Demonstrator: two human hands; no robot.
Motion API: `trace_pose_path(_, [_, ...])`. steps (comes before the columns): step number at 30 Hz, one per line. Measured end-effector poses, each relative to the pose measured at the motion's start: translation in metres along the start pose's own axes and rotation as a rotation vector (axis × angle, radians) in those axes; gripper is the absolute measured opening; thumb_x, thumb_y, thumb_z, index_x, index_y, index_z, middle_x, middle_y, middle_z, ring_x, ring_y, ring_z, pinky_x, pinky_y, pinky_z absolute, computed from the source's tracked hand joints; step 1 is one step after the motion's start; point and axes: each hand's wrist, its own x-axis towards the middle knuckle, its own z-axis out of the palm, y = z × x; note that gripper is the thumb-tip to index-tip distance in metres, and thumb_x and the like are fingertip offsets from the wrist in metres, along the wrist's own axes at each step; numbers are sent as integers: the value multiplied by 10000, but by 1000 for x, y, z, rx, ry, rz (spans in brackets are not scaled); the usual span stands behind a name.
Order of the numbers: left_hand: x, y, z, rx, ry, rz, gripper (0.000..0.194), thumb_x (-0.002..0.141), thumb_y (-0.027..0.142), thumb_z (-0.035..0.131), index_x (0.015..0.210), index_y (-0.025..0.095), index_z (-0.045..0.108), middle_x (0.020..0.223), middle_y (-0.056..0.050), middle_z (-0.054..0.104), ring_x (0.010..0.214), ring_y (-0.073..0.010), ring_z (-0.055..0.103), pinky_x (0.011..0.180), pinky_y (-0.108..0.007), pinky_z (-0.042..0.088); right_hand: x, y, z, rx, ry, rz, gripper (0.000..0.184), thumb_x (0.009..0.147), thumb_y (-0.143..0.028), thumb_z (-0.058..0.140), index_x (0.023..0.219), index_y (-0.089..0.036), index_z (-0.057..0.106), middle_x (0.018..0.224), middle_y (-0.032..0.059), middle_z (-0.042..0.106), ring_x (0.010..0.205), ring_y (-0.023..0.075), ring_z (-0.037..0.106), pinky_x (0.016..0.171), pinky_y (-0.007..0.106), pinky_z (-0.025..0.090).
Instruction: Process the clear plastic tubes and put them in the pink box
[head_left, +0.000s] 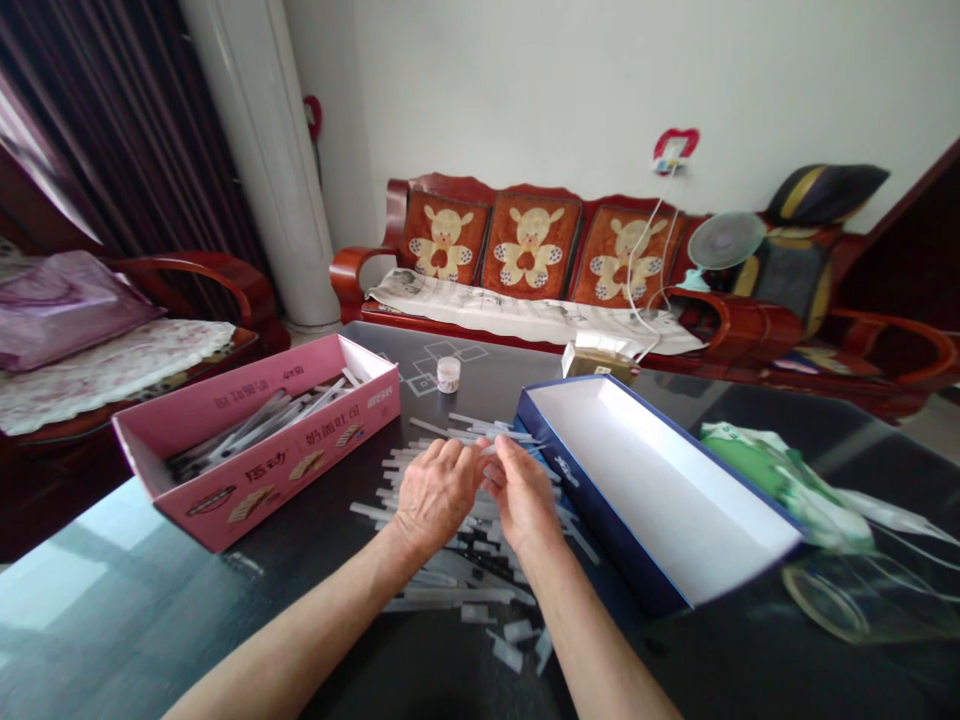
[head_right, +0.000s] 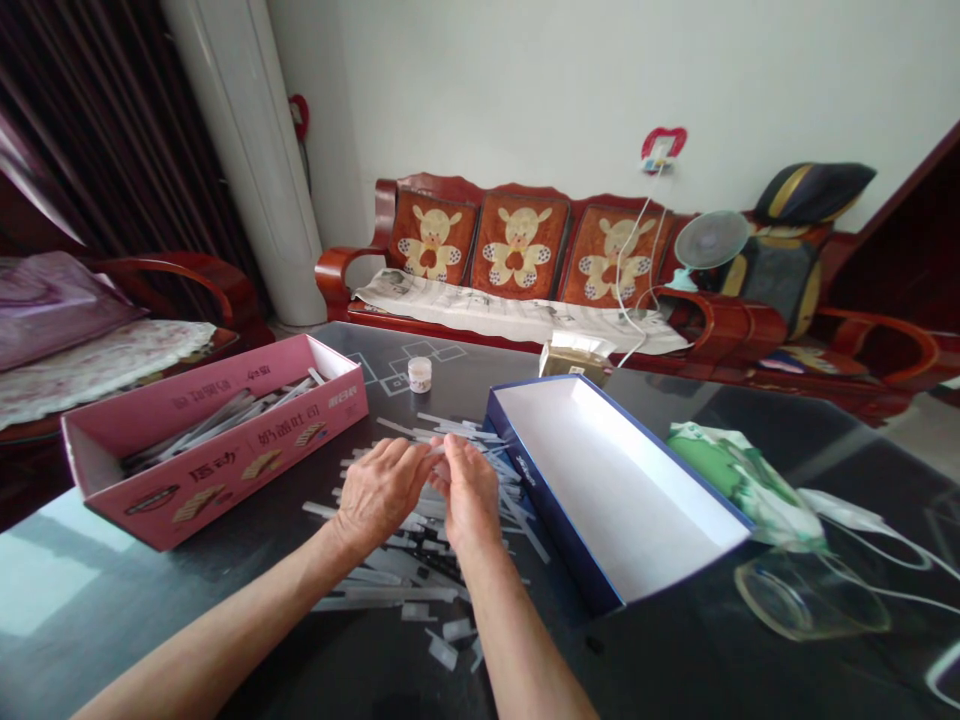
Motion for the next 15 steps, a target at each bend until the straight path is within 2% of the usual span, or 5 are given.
trace_pose_path(5, [-1,1,4,1,25,-66,272,937,367,492,743,198,581,651,-23,600,632,-156,562,566,-261,372,-3,3,3,50,96,19,297,618,-372,800,813,-185,675,809,29,748,687,169,684,586,264,512])
trace_pose_path(8, [-2,2,3,-37,-7,-60,290,944,345,475,708,196,552,643,-25,604,617,-151,570,549,-254,362,-4,4,5,84,83,-32,277,632,-361,790,820,-188,683,820,28,751,732,161,685,634,257,511])
trace_pose_path(11, [-1,4,-1,-146,-73,-86,263,949,308,461,738,194,568,654,-24,627,599,-140,582,536,-243,344,-5,4,6,103,50,-85,276,633,-355,785,823,-185,680,804,27,748,745,159,682,676,267,516])
trace_pose_path(15, [8,3,-11,-418,-225,-275,249,917,318,501,723,188,584,599,-2,619,531,-110,554,511,-222,304,-5,6,5,71,28,-142,284,657,-380,764,843,-188,667,783,18,736,749,177,683,702,306,527])
